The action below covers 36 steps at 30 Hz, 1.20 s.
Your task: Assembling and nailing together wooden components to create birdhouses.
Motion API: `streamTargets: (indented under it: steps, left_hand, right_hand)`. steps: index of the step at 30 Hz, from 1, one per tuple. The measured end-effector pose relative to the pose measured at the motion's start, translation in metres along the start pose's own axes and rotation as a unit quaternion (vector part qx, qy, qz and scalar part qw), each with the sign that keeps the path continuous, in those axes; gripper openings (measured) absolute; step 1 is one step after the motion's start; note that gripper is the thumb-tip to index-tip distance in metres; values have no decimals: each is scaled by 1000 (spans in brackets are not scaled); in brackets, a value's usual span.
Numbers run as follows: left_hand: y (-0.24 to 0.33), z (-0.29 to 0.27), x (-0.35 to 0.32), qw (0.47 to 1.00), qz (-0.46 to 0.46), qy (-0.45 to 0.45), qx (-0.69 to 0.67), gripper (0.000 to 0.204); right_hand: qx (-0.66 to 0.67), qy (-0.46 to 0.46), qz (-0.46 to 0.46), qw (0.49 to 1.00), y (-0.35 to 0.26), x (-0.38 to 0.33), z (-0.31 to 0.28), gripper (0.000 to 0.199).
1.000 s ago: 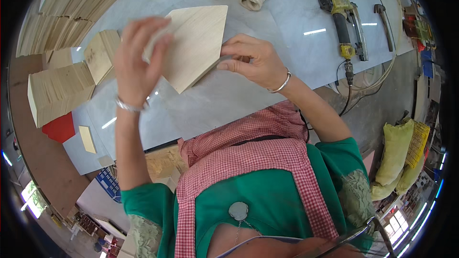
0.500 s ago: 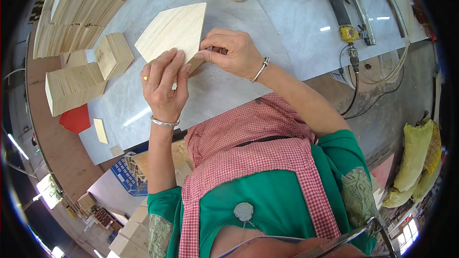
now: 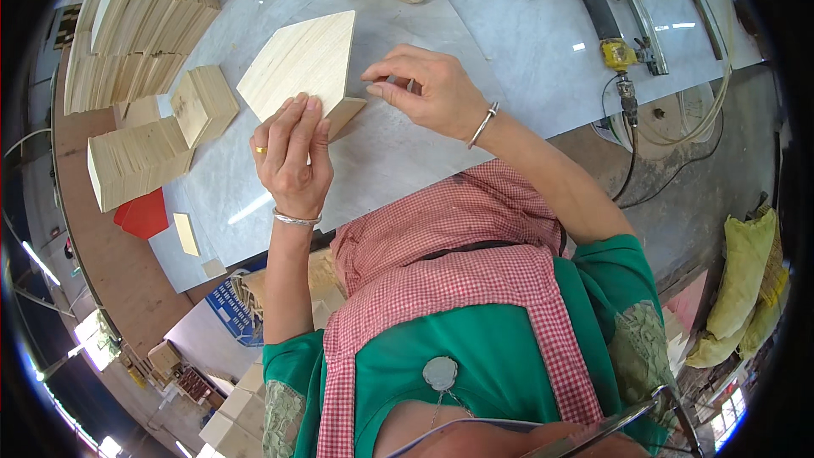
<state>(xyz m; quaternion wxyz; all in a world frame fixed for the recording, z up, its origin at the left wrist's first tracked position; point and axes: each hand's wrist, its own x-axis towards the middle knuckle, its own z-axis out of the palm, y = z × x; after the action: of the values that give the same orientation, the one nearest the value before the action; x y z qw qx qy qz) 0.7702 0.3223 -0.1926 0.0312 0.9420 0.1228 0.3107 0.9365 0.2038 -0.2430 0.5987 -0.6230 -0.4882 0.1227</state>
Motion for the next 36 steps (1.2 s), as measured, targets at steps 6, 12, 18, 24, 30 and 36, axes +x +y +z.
streamTargets:
  steps: [6,12,18,24,30,36]
  left_hand:
    - [3,0,3,1000,-6,-6,-1,21]
    - [1,2,1,1000,9,5,21,22]
    - [3,2,1,998,30,-2,57,24]
    - [2,2,0,996,42,-4,75,26]
    - [1,3,1,996,45,-8,73,27]
    - [-4,4,-7,997,33,2,71,28]
  right_hand:
    - [3,-45,14,999,-8,1,16,19]
    - [22,5,-1,1000,-4,4,27,16]
    - [2,22,-44,999,-2,5,27,13]
    - [11,23,-31,999,-2,6,28,14]
    - [-10,-24,-28,999,-6,7,15,16]
    - [-254,76,24,964,-8,24,-95,27]
